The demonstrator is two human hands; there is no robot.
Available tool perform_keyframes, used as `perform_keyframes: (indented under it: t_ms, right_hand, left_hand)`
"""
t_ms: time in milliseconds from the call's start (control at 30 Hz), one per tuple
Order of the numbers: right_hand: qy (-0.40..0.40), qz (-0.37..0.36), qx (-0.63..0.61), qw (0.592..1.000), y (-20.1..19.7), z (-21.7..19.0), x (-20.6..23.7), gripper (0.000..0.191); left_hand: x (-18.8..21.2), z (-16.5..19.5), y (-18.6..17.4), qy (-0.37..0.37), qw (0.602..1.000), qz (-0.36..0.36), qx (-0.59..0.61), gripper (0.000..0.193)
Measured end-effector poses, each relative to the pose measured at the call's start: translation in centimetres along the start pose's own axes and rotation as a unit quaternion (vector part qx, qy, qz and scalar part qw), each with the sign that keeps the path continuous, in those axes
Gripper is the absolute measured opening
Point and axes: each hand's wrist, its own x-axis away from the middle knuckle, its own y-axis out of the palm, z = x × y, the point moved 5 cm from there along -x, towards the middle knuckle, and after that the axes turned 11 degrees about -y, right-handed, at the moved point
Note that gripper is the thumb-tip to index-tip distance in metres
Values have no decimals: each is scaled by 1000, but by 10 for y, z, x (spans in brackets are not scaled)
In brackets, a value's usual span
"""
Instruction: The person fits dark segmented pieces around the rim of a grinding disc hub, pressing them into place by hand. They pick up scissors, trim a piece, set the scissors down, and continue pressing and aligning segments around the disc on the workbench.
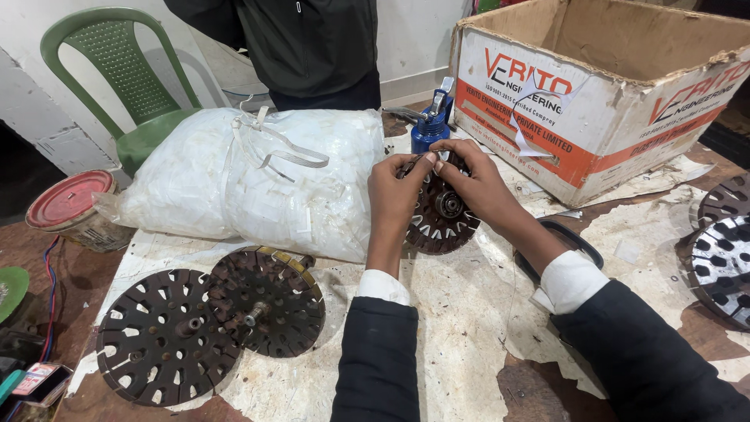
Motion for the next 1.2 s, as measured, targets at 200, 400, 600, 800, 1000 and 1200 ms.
perform_keyframes:
  t_ms: [200,400,600,800,1000,1200]
  right_hand:
    - [-8,-3,43,999,3,-9,0,35]
    - [-15,-3,56,998,3,-12,0,36]
    - [-5,6,24,1000,3,-1,2,36]
    - [26,23,-20,999,2,9,4,34]
    - [30,19,-26,999,3,5,4,35]
    - [22,16,-30,999,3,-2,4,34]
  left_hand:
    - [-9,-13,-2,-30,998,13,46,42]
    - [-15,-23,-1,-41,996,-5,74,50]
    - [-10,-14,2,-11,998,-29,50,48]
    - [-1,-1,7,43,999,-2,-11,43]
    - [-6,-10,5,-22,1000,-13,1,47]
    - [-11,-18,5,-24,998,-40,53,43]
